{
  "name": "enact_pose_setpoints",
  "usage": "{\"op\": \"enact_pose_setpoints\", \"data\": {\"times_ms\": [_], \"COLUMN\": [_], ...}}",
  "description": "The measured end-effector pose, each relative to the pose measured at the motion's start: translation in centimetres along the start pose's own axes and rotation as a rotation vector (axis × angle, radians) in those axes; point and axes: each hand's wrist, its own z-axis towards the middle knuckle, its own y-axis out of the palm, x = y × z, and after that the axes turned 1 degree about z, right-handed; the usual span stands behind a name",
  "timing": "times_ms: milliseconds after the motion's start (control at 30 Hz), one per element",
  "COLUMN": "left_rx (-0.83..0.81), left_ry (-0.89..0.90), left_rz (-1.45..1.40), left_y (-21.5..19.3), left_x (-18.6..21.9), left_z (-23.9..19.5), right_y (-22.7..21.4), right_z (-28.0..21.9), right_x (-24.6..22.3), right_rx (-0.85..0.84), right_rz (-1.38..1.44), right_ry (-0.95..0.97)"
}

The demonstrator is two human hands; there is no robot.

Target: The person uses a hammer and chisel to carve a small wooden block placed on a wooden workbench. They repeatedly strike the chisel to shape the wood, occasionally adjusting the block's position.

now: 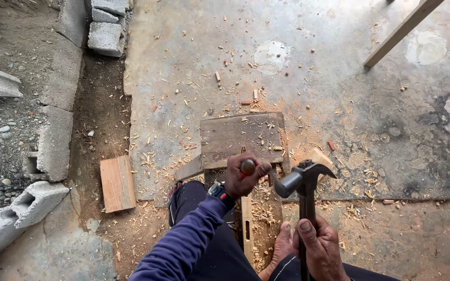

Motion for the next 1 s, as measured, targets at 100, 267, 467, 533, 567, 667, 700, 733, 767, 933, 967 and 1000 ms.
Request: {"op": "enact_pose_setpoints", "data": {"times_ms": [100,267,467,533,567,667,700,733,767,933,967,1000], "left_rx": [-0.003,-0.038,-0.026,-0.036,-0.044,-0.087,-0.113,-0.108,-0.102,-0.006,0.021,0.049], "left_ry": [0.121,0.329,0.278,0.256,0.253,0.256,0.270,0.274,0.223,0.084,-0.043,-0.171], "left_rz": [0.020,0.059,0.148,0.153,0.160,0.130,0.099,0.098,0.090,0.135,0.034,-0.067], "left_y": [0.9,1.0,1.0,1.1,1.1,0.8,0.5,0.5,0.5,0.4,-0.1,-0.7], "left_x": [0.7,2.5,3.5,3.3,2.4,-1.9,-3.9,-3.2,-2.1,-4.0,-3.9,-3.9], "left_z": [-1.5,-2.3,-2.7,-2.9,-3.2,-3.8,-3.6,-2.1,-2.0,2.0,3.0,4.1], "right_y": [0.1,1.0,2.5,3.7,4.4,3.2,2.3,1.8,1.4,1.1,0.6,0.1], "right_z": [-0.3,-2.1,-1.9,-1.3,-0.8,-0.4,0.1,0.4,-0.4,-0.7,-0.8,-0.8], "right_x": [-0.5,-2.0,-4.2,-5.7,-6.3,-4.2,-2.8,-2.5,-1.8,-4.0,-3.3,-2.5], "right_rx": [-0.017,-0.046,-0.154,-0.174,-0.117,-0.063,-0.084,-0.086,-0.074,-0.096,-0.064,-0.031], "right_rz": [-0.050,-0.060,-0.247,-0.303,-0.594,-0.757,-0.650,-0.655,-0.511,-0.195,-0.190,-0.185], "right_ry": [0.004,-0.161,-0.488,-0.550,-0.257,0.046,0.032,0.027,0.074,0.033,0.043,0.053]}}
